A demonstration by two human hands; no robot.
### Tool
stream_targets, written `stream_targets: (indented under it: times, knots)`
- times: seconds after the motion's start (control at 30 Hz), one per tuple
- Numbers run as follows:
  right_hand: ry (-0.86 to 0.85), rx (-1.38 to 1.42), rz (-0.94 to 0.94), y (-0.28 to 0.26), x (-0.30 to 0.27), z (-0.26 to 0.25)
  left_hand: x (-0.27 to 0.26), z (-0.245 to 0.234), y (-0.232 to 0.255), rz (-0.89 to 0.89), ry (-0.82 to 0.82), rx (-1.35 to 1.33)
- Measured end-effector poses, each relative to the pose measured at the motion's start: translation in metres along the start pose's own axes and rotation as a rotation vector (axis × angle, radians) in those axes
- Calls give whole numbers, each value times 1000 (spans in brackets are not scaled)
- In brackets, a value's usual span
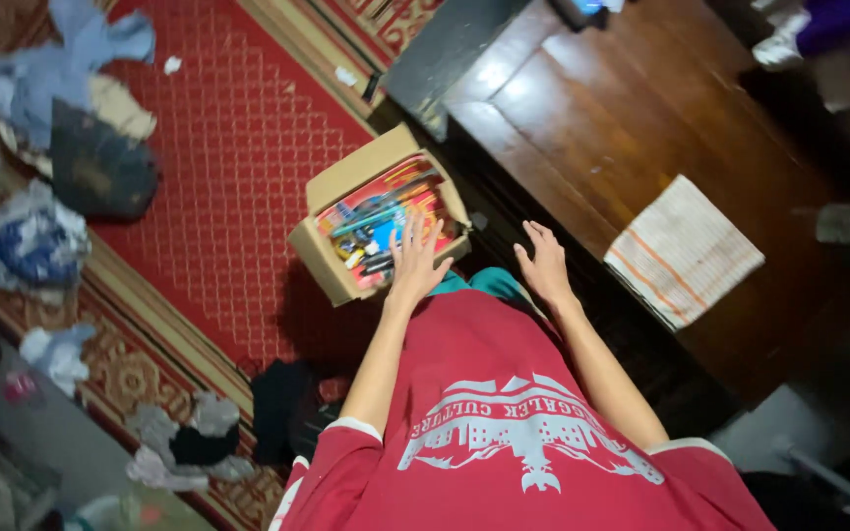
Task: The person is tidying various objects by moving them between a wooden table and a cardboard box, and then smoothing out a cloth on the table.
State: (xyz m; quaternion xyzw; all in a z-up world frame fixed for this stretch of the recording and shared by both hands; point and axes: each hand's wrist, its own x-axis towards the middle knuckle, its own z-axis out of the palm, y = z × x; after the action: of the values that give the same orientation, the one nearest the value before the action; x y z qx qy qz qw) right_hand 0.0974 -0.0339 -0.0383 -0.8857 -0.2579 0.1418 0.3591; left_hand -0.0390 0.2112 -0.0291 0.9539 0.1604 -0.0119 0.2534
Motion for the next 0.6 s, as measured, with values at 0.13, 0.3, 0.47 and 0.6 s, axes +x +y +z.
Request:
stream_targets:
  times: [0.13,0.3,0.47,0.6]
  knots:
    - [102,-14,107,37,-35,-30,8,11,34,65,-30,-18]
    - [216,-12,257,85,-79,-67,15,39,83,120,4,-24]
    - [357,51,364,127,-128,-86,21,66,126,259,-3,-54]
    - [488,15,496,175,-141,-91,58,85,155,402,-47,-136]
